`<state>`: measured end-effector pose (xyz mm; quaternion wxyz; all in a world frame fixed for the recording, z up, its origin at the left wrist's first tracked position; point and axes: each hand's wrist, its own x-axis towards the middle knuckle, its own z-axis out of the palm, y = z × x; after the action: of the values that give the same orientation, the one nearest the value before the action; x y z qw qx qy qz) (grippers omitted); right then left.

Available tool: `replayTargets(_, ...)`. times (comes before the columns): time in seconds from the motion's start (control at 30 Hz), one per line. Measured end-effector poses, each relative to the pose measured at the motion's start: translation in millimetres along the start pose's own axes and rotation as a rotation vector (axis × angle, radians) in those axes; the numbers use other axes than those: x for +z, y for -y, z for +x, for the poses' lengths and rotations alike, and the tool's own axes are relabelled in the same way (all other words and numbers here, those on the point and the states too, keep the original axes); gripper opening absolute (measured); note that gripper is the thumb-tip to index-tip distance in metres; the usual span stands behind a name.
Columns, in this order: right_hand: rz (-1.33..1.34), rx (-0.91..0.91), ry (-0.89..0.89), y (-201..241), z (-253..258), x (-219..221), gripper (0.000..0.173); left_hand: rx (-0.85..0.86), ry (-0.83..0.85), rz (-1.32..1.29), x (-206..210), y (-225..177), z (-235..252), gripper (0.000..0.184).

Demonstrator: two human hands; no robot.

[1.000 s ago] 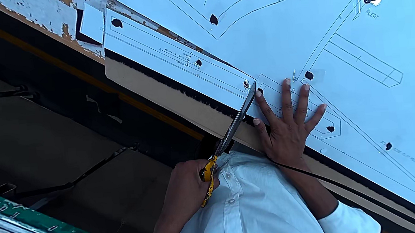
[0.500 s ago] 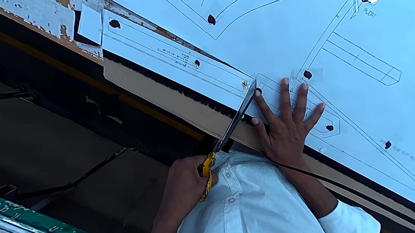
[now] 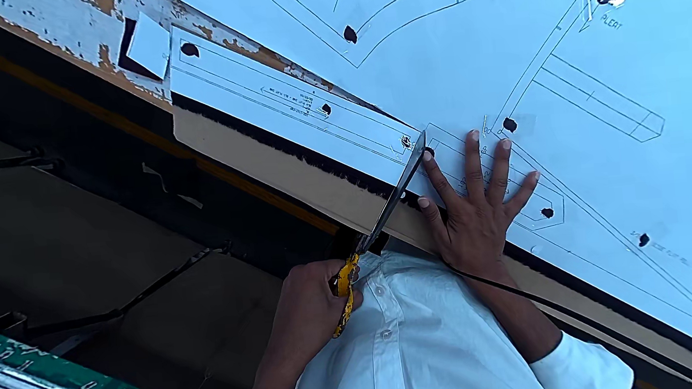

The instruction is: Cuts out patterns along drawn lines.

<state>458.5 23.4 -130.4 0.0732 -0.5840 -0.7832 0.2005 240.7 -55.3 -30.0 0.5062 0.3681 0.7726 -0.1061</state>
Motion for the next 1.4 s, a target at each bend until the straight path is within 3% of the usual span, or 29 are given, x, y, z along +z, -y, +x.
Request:
replayTargets(0.87,-0.016,-0.004,0.013,0.8,-1.1,1.6,0.056,0.012,0.057,-0.16,7.8,14.7,11.2,0.014)
replayTargets(1.0,-0.023,-0.009,-0.064,0.8,-0.9,7.0,0.054,0.097,-0.001,-0.178,7.7,37.4,3.9,0.022)
replayTargets(1.2,-0.035,-0.021,-0.131,0.4,-1.7,9.5,0.058,0.073,-0.015,-0.181,-8.0,44.5,3.8,0.024)
replayTargets(1.33,0.141,-0.017,-0.173,19.5,10.4,-12.8,0.066,0.091,0.035,-0.078,-27.0,46.5,11.4,0.025)
replayTargets(1.4,0.29,-0.03,-0.186,35.5,28.2,-20.8,0.058,0.124,0.062,-0.023,-37.3,49.6,13.8,0.024)
